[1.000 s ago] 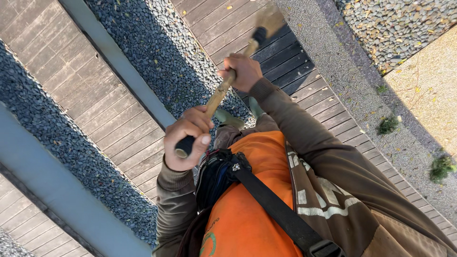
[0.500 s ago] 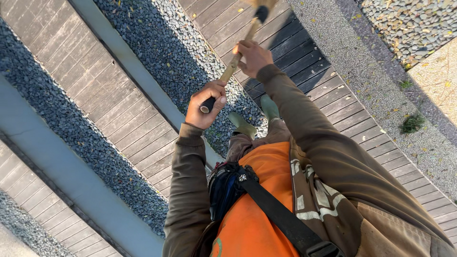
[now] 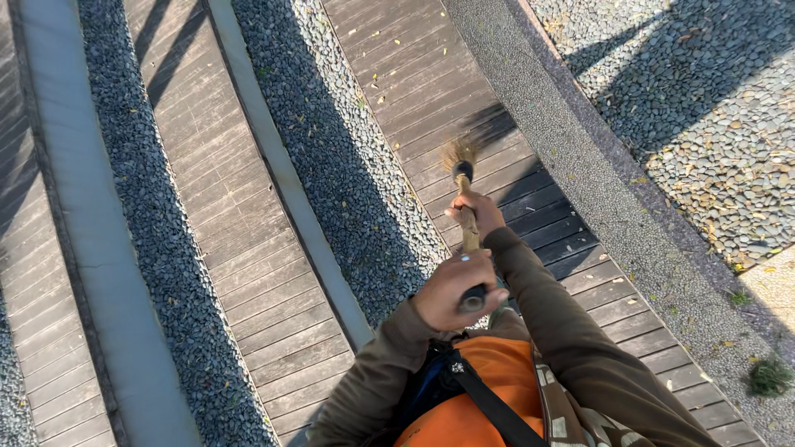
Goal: The person sweeps leaves and debris from a wooden walkway and surrounding gravel areas using a broom, occasionally picking up small pieces of vegetation by hand.
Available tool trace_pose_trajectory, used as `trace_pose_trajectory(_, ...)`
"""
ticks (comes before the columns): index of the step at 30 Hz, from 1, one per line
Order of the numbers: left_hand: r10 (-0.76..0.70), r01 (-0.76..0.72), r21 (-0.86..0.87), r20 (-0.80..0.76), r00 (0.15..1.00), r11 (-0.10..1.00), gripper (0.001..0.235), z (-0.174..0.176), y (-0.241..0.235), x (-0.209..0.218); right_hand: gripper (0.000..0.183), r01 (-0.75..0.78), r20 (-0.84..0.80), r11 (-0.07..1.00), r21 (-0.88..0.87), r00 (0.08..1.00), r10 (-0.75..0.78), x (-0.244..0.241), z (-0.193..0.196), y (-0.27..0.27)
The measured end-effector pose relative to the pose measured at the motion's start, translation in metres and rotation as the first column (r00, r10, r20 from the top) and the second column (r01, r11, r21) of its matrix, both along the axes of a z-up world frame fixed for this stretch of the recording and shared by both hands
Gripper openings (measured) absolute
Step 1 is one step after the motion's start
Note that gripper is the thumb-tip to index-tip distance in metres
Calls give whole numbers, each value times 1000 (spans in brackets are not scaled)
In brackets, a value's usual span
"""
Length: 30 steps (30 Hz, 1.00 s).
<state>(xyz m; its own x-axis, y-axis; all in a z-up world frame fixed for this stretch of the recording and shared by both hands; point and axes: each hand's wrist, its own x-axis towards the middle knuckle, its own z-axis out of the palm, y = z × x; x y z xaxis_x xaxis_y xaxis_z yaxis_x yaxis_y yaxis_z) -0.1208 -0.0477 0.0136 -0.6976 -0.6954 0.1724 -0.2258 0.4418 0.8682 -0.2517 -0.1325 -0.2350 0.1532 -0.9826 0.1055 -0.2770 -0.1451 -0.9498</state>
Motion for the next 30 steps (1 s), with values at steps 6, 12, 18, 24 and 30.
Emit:
trace_pose_trajectory(6, 20, 0, 225, -86, 996, 974, 20, -41, -18, 14, 31, -8, -334, 1000, -23, 943, -1, -31, -48, 5)
trace_pose_trajectory(12, 135, 2, 349, -368, 920, 937, 25, 26, -13, 37, 43, 296, -411, 953, 66, 878, -244, -47, 5, 45)
trace_pose_trajectory(18, -124, 177, 154, -303, 945, 972, 32, 83, 15, 22, 38, -48, -178, 991, 125, 982, 70, -4, 14, 133)
trace_pose_trajectory(24, -303, 355, 221, -235, 923, 908, 32, 41, 28, -26, 37, 144, -221, 972, 184, 970, -102, -66, -15, 158)
trace_pose_trajectory(30, -433, 482, 145, -276, 858, 864, 22, 49, 22, -37, 39, 447, -230, 893, -54, 865, -447, -129, 35, 162)
